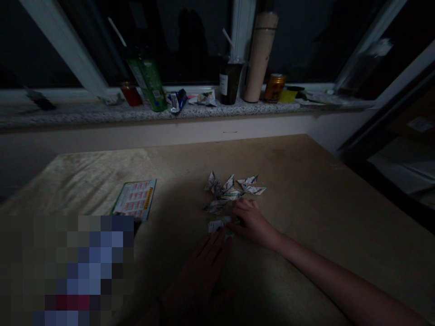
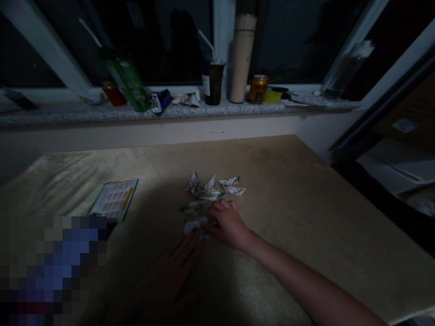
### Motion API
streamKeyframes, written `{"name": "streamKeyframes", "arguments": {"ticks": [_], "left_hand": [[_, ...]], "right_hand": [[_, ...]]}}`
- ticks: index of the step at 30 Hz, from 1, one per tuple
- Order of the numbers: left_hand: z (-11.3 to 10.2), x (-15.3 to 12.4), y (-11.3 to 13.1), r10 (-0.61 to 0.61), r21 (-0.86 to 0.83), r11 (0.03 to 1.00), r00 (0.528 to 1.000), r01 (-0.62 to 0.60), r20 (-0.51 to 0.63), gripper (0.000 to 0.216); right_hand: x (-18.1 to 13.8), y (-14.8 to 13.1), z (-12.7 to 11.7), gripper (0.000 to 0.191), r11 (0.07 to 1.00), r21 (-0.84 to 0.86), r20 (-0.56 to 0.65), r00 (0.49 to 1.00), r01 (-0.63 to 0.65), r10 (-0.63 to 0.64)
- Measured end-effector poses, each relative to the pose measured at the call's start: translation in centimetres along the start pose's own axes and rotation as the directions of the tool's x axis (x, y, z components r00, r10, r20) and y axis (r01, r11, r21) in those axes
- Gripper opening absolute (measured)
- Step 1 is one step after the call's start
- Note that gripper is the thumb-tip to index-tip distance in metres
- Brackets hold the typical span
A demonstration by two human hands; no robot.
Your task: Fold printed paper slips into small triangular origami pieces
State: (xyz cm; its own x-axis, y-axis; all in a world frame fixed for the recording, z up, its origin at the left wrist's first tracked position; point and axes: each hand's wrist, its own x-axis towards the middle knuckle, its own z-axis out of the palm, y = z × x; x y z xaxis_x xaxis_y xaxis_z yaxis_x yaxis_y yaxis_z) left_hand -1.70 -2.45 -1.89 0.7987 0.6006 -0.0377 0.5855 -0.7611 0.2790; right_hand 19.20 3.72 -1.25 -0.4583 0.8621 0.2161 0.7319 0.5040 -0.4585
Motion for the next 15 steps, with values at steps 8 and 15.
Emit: {"name": "streamKeyframes", "arguments": {"ticks": [8,15], "left_hand": [[-0.3,0.0,0.3,-0.023,-0.001,1.0,1.0,0.023,0.007,0.081],[-0.7,-0.3,0.7,-0.037,-0.028,0.999,0.999,0.037,-0.005,0.078]], "right_hand": [[-0.2,-0.6,-0.4,0.013,1.0,-0.017,-0.056,0.998,-0.01,0.009],[-3.2,-1.9,-1.7,0.031,0.961,-0.135,-0.05,0.968,0.239,-0.248]]}}
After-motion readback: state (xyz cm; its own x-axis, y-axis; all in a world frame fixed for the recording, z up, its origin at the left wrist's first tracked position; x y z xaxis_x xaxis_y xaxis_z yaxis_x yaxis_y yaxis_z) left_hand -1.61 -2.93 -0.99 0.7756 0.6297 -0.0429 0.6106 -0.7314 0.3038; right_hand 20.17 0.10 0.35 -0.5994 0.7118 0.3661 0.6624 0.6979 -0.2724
